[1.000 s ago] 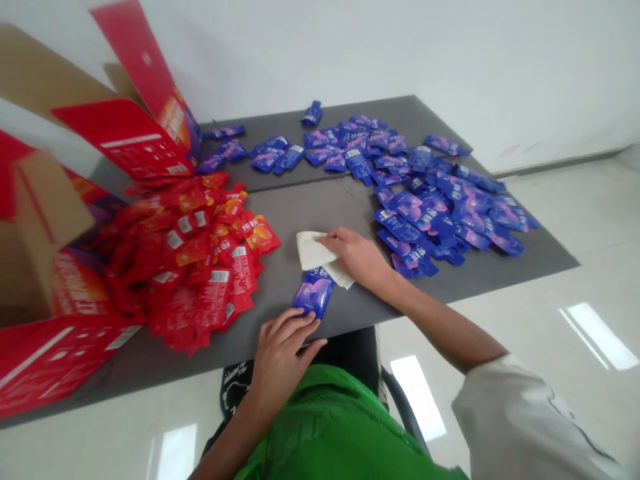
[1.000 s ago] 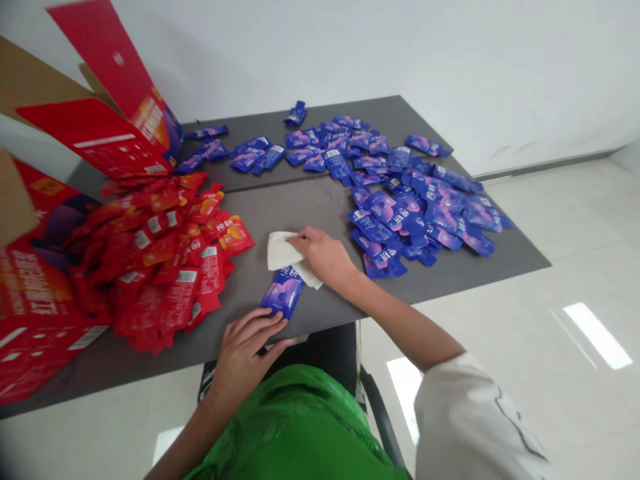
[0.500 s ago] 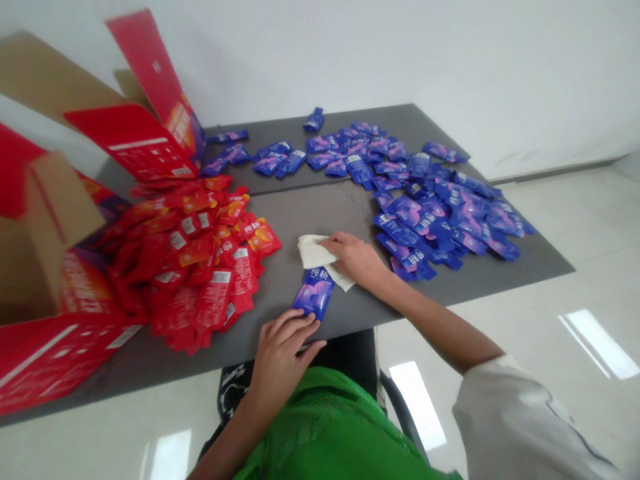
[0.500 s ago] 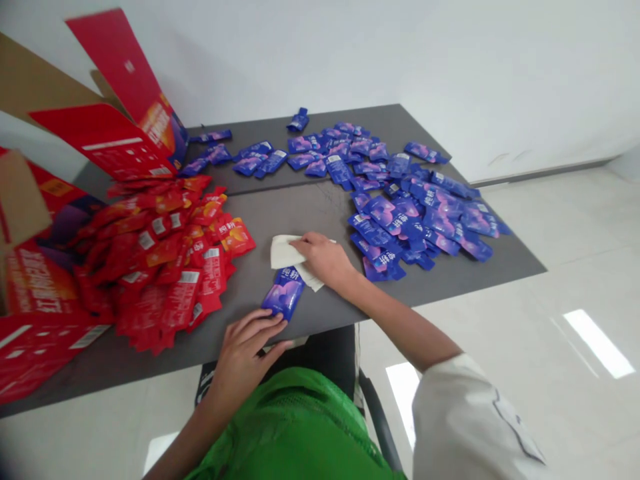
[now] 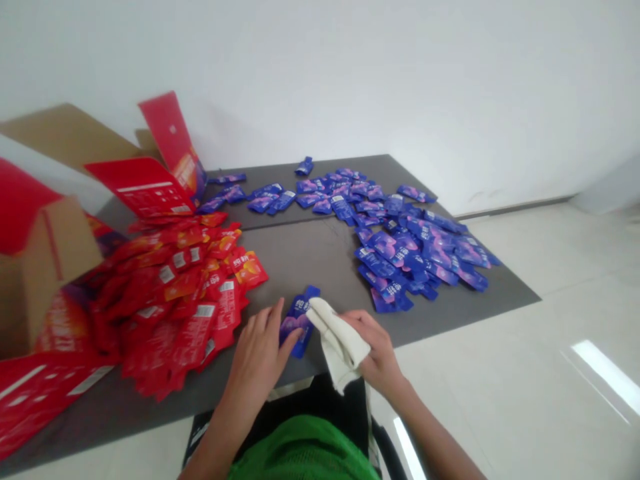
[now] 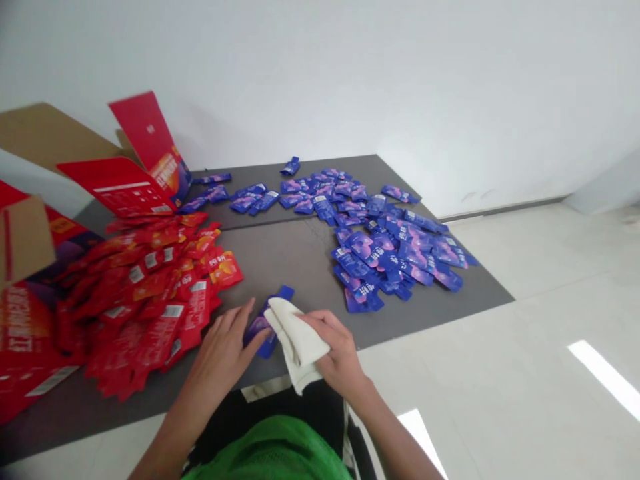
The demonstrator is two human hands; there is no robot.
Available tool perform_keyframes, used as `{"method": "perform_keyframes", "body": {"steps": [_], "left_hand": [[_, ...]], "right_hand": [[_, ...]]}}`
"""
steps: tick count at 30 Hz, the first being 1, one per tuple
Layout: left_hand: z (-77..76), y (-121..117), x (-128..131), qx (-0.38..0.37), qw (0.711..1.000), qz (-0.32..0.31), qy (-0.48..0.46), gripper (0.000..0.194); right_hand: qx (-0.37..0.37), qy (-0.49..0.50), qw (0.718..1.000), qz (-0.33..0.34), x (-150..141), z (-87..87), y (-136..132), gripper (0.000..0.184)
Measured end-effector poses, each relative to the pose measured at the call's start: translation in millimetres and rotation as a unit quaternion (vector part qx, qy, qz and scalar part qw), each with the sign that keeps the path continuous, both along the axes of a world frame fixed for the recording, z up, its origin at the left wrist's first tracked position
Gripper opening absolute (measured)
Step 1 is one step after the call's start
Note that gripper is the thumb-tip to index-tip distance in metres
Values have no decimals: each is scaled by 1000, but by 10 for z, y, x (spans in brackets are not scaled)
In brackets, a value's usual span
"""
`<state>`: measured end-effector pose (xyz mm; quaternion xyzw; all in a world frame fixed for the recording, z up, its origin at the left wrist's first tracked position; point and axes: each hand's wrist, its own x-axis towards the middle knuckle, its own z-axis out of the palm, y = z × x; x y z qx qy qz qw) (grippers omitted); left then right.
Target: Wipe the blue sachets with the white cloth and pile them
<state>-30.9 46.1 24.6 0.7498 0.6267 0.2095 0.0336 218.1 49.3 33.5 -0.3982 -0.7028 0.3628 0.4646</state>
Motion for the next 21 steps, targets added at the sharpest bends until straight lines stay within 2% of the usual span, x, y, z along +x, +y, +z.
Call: {"method": "perform_keyframes", "body": {"steps": [3,6,10,12,14,16,19,21], "left_hand": [[-2,114,28,-104,995,-7,-13,53],[82,238,27,-212,973,-2,-89,53],[194,375,18,-287,944,-29,-160,38],[243,425,27,-301,939,-52,-159,41],[320,491,60,-282,946,-67,-144,46],[454,607,141,-226,962,-84,-125,47],[742,903,408,-91,984,-124,-95,42],[923,1157,689,26,984,-161,-74,34]], "right_hand": [[-45,34,998,19,87,-48,-29,28],[-78,64,992,71,157,-29,-1,20],[-107,94,977,158,234,5,64,20],[-117,104,969,192,269,6,86,22],[-127,116,960,219,303,1,96,25],[-134,139,951,241,332,-9,96,32],[-139,178,939,260,361,-33,84,38],[-146,194,934,261,369,-55,74,39]]}}
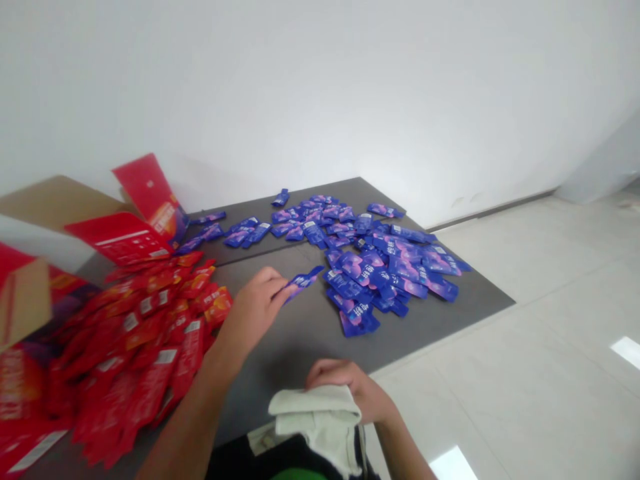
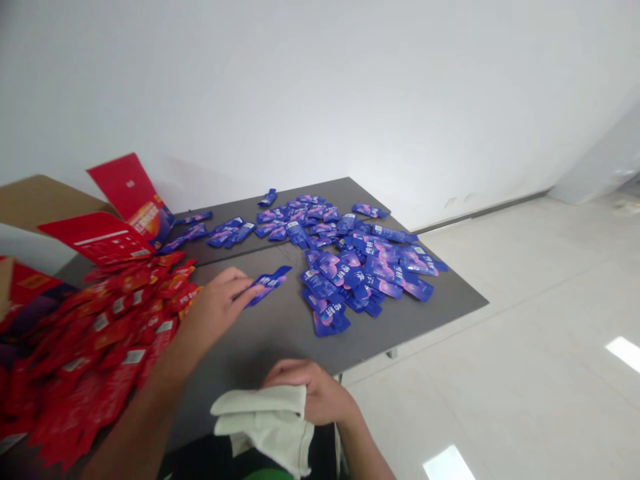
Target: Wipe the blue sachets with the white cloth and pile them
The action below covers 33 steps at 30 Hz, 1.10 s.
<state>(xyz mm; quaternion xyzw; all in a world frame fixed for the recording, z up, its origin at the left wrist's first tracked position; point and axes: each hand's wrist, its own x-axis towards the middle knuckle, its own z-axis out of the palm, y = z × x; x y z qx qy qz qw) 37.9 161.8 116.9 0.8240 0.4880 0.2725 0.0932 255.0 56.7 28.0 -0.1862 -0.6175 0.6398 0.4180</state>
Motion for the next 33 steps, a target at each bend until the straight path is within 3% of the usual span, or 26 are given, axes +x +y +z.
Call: {"method": "perform_keyframes", "body": {"steps": [3,5,7,11,14,22,28,33], "left_hand": [[109,376,486,171,982,-74,37,26],[32,578,777,244,959,-124,79,24],[-139,719,996,262,944,-164,121,25],[-516,815,1185,197,946,-183,184,21],[-632,771,1180,168,950,-178,193,19],[-557,659,1073,100,964,-172,176,21],[-600,443,846,51,984,-161,63,21],[-640,205,533,-3,993,-114,-41,25]], "right_hand": [[-7,10,1000,-1,-6,-37,-12,38],[-6,12,1000,-2,-16,-57,-18,36],[-6,12,1000,-5,-26,-73,-21,33],[-3,21,1000,-9,-36,-97,-18,31],[8,30,1000,-1,-36,-110,-6,30],[6,11,1000,10,-26,-101,14,31],[8,-25,1000,-3,-29,-57,-8,40],[9,-56,998,1,-30,-10,9,44]]}}
